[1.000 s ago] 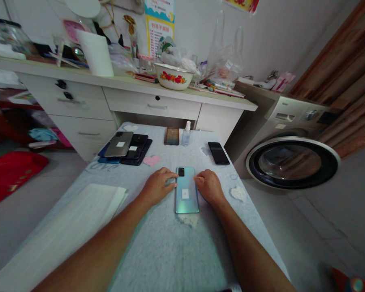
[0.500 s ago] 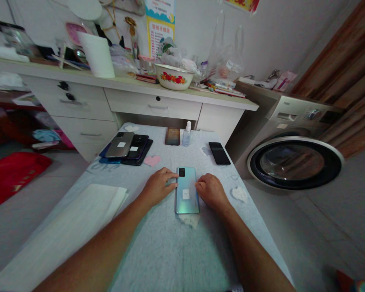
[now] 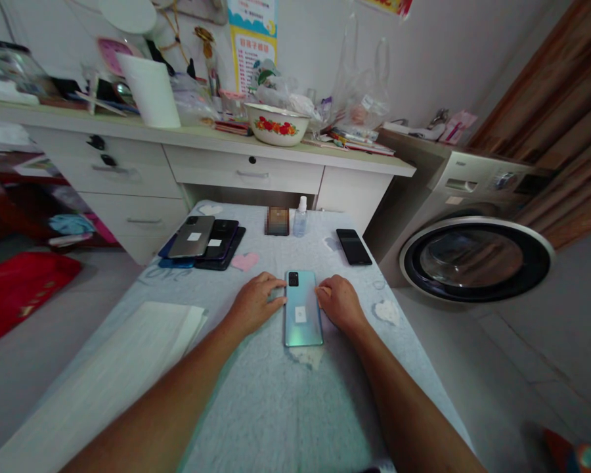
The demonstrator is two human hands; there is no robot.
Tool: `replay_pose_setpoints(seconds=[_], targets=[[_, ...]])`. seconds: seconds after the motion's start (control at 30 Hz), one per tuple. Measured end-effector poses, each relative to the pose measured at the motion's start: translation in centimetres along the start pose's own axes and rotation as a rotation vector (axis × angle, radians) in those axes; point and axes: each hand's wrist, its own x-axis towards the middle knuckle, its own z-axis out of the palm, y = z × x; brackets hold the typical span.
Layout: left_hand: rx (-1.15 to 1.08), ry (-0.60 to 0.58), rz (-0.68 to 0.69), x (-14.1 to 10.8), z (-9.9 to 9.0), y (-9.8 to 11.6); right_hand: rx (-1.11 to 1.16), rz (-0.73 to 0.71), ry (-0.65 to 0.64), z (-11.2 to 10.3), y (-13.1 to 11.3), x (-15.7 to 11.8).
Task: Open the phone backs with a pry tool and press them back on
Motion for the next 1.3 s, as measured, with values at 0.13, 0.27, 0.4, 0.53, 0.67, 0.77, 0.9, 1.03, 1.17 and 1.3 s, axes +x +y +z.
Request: replay_pose_setpoints(seconds=[0.13,0.27,0.4,0.53,0.67,0.77,0.9,1.03,1.17,1.3], targets=[[-0.001,-0.002,0.007,0.0,0.0,0.0,-0.004,0.008,-0.067,-0.7,-0.2,-0.8],[0.015,-0.012,-0.004,0.1,-0.1,0.3,-0.004,-0.021,-0.125,-1.4,-0.3,-1.5],[0.018,-0.013,-0.009,0.0,-0.1,0.3,-0.007,-0.029,-0.182,-1.9,-0.4,-1.9],[0.006,-0.005,0.005,0.0,0.0,0.1,0.015,-0.027,-0.256,-2.5,-0.6,-2.2],[0.010,-0.007,0.002,0.0,0.0,0.1,0.022,-0.037,-0.336,-3.2,-1.0,-2.5],[0.009,-0.009,-0.008,0.0,-0.1,0.2,0.038,-0.056,-0.394,-3.8,-1.4,-2.7],[-0.005,-0.005,-0.010,0.0,-0.2,0.3,0.078,-0.068,-0.493,-4.3,-1.3,-3.1],[-0.023,-0.003,-0.011,0.1,-0.2,0.3,0.103,-0.099,-0.589,-4.1,-0.7,-3.4],[-0.024,-0.002,-0.011,0.0,-0.2,0.3,0.121,-0.165,-0.634,-3.8,-0.2,-3.6],[-0.019,-0.001,-0.010,0.0,-0.2,0.4,0.107,-0.187,-0.603,-3.9,-0.3,-3.4]])
